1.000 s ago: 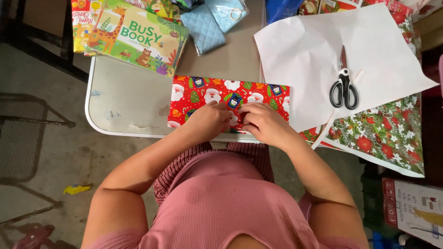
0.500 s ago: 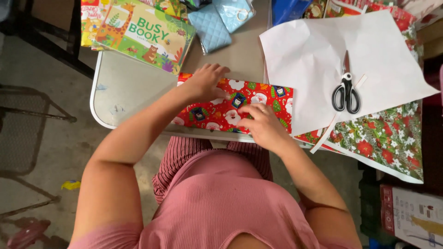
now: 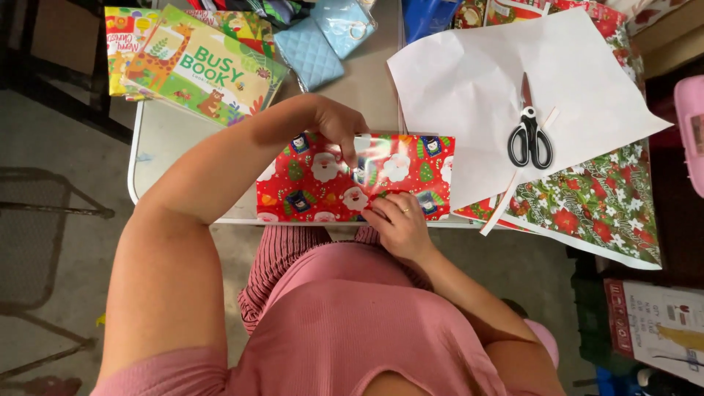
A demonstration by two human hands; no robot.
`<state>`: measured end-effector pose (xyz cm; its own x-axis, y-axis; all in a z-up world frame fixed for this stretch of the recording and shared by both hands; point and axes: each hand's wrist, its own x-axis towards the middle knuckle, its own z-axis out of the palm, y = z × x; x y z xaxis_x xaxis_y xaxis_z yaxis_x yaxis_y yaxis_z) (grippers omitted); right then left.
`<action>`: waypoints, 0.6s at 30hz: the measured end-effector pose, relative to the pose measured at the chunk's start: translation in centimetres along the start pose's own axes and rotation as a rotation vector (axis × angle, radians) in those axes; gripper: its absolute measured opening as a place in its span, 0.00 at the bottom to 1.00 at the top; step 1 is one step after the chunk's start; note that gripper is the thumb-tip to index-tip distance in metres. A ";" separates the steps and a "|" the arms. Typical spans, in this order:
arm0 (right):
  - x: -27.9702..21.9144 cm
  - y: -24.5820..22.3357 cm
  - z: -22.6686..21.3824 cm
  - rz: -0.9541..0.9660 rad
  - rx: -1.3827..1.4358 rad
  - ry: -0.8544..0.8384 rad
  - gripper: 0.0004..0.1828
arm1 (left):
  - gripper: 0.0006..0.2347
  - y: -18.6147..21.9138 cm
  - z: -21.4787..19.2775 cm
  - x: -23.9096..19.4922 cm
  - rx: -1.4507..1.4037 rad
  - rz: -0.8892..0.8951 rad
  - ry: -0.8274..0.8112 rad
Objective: A person wraps a book in decorative paper using scissors to cut the paper and tape to secure it.
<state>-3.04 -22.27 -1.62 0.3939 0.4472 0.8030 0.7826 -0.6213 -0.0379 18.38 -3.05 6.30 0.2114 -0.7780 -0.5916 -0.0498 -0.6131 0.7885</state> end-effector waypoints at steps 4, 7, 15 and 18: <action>1.5 0.2 -0.1 -0.007 -0.006 -0.024 0.07 | 0.17 0.1 -0.4 -0.6 0.219 -0.115 0.131; 1.7 0.9 -0.2 0.035 0.009 -0.178 0.11 | 0.24 -3.7 -1.9 3.1 0.387 -0.095 0.363; 1.5 2.2 -0.1 0.082 0.094 -0.270 0.12 | 0.17 -3.3 14.1 -0.9 1.061 0.310 1.216; 1.1 2.4 0.0 0.089 0.081 -0.253 0.12 | 0.16 -4.0 20.1 -2.5 1.022 0.402 1.225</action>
<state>-0.76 -23.32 -0.82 0.5626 0.5458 0.6210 0.7716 -0.6164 -0.1573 -1.61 -1.49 1.24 0.6008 -0.6394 0.4797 -0.7679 -0.6285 0.1239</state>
